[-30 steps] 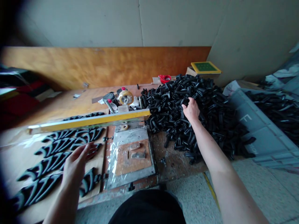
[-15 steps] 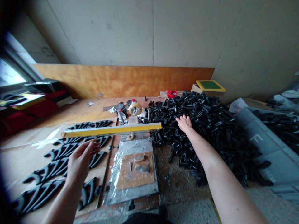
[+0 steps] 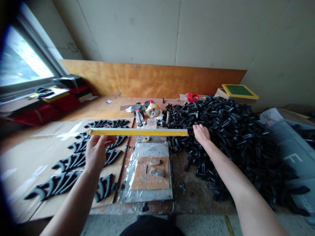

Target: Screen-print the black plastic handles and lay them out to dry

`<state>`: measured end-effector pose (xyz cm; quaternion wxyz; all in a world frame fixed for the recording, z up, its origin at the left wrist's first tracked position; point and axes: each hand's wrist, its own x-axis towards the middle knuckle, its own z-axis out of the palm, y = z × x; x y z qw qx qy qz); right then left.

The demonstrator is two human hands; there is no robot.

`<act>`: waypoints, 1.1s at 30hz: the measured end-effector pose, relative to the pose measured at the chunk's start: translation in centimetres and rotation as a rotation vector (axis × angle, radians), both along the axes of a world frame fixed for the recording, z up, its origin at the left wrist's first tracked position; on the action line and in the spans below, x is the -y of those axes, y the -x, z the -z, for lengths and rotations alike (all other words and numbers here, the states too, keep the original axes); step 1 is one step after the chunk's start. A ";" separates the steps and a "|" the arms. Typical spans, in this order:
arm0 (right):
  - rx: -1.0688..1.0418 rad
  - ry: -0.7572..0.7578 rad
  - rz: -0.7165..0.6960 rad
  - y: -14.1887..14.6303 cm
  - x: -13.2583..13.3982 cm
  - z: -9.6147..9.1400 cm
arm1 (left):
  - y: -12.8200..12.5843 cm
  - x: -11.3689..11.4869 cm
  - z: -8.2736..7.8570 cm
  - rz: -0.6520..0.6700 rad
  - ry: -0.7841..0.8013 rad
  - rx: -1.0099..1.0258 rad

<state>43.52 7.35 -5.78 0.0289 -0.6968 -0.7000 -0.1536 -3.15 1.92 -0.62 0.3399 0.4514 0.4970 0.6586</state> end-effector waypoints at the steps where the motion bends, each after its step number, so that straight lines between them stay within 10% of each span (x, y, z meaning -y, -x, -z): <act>1: -0.040 0.002 -0.014 0.7 1.2 0.8 | 0.0 -0.1 -0.1 0.012 -0.004 -0.009; 7: -0.265 0.225 -0.294 9.8 8.7 6.9 | -1.1 -1.5 -0.5 0.077 -0.007 -0.035; 13: -0.234 0.400 -0.588 18.3 10.0 10.3 | -1.9 -2.7 -0.8 0.101 -0.060 -0.048; 23: -0.286 0.277 -0.457 16.6 11.2 9.8 | -0.5 0.1 0.3 0.150 0.080 -0.146; 28: -0.419 -0.010 -0.099 11.6 7.6 5.9 | 1.3 6.0 5.1 0.306 0.426 -0.213; 33: -0.374 -0.095 -0.318 16.8 3.6 2.5 | 1.0 8.6 12.6 0.328 0.607 -0.166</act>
